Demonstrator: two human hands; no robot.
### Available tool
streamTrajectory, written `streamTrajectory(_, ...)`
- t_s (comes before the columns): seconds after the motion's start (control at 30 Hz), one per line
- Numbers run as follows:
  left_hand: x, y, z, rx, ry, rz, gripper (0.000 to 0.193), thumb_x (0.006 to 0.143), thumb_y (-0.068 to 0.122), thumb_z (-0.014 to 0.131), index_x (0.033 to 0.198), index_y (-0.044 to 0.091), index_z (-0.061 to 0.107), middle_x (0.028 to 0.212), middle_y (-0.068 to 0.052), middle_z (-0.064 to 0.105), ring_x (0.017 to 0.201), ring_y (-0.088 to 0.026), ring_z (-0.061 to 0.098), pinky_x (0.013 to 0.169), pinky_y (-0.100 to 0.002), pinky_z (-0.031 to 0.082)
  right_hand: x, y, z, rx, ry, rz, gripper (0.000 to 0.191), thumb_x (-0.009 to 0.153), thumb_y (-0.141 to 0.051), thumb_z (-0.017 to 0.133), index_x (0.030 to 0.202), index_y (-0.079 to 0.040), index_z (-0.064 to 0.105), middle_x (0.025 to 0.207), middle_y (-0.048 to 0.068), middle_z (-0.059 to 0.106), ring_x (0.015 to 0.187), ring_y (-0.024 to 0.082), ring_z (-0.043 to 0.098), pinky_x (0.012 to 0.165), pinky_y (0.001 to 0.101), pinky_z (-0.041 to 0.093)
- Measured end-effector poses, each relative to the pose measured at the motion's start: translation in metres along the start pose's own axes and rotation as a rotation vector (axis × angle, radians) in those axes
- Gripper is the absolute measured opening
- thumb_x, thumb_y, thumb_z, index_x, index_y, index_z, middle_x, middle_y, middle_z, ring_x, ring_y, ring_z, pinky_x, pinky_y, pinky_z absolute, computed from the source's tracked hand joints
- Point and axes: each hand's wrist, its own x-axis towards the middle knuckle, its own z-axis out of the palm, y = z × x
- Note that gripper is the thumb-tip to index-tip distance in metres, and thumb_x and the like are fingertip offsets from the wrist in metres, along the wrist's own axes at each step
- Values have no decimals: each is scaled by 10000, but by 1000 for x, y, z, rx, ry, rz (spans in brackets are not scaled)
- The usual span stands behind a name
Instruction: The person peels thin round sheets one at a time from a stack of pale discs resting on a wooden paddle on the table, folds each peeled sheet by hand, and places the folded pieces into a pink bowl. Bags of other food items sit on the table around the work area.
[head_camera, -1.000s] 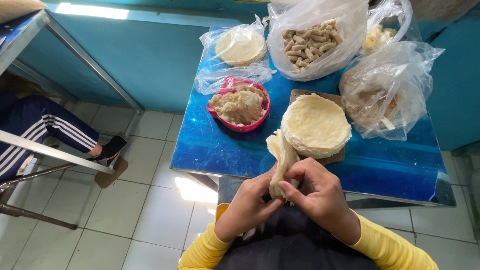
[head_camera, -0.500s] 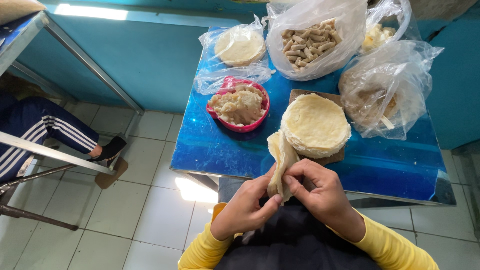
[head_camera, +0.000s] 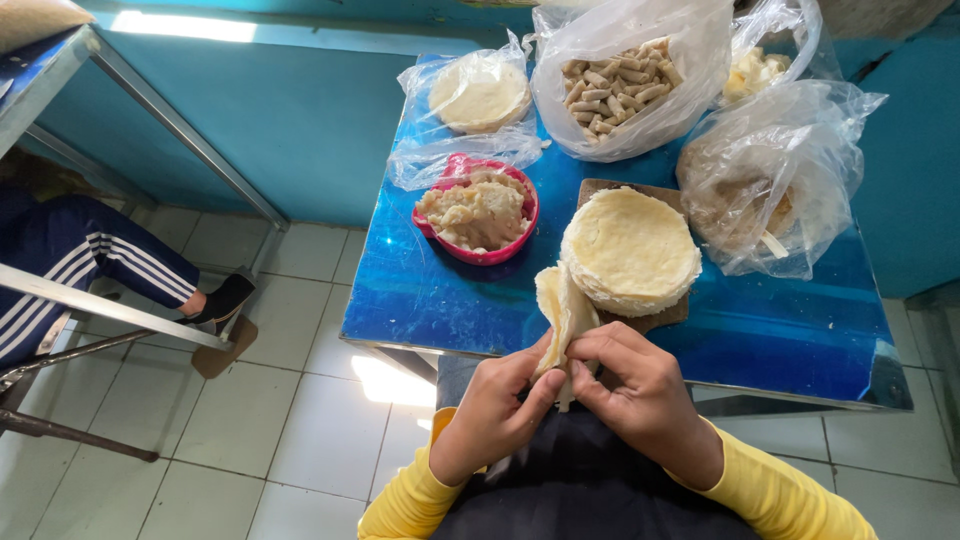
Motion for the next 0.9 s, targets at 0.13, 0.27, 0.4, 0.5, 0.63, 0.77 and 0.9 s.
streamTrajectory(0.13,1,1,2,-33,80,14,340,1021,102,586,1328,-32,644,755,-132,667,635,-148,645,626,-281,533,-3,4,0,59,-53,28,131,843,-48,756,969,-28,727,961,58,705,833,171,686,721,272,544)
streamTrajectory(0.27,1,1,4,-83,108,-70,337,1022,95,575,1320,-27,673,691,-113,641,627,-65,550,582,-272,502,-8,14,0,247,-107,207,80,839,1,729,918,-15,728,941,47,701,814,125,670,697,249,529)
streamTrajectory(0.4,1,-2,6,-83,135,-44,347,1030,94,563,1340,-19,666,706,-100,649,649,-51,573,614,-261,520,-13,26,-2,505,-141,250,42,894,42,657,920,17,677,1008,63,676,893,122,634,761,250,513)
streamTrajectory(0.5,1,-4,7,-55,136,-62,344,1007,86,587,1322,-15,683,703,-113,648,626,-74,578,611,-261,526,-13,29,-5,589,-176,307,22,924,20,642,944,19,651,1025,53,666,914,100,611,794,247,508)
streamTrajectory(0.63,0,-4,8,-21,134,22,331,966,56,627,1283,-25,680,969,-160,755,728,-135,713,689,-266,577,-13,24,-8,477,-168,396,74,929,-55,673,989,-12,669,892,9,666,823,57,601,722,227,514)
streamTrajectory(0.77,0,-1,8,-1,118,154,360,954,33,644,1307,-38,647,1221,-207,737,994,-232,786,835,-288,612,-14,19,-4,298,-56,287,148,906,-115,749,974,-18,661,859,-11,668,792,48,600,686,216,504)
streamTrajectory(0.9,0,3,4,55,124,180,354,947,21,652,1297,-30,660,1229,-214,735,1059,-273,770,887,-302,605,-16,24,-4,275,-66,394,117,945,-115,710,1005,-16,703,837,3,648,730,57,532,629,222,447)
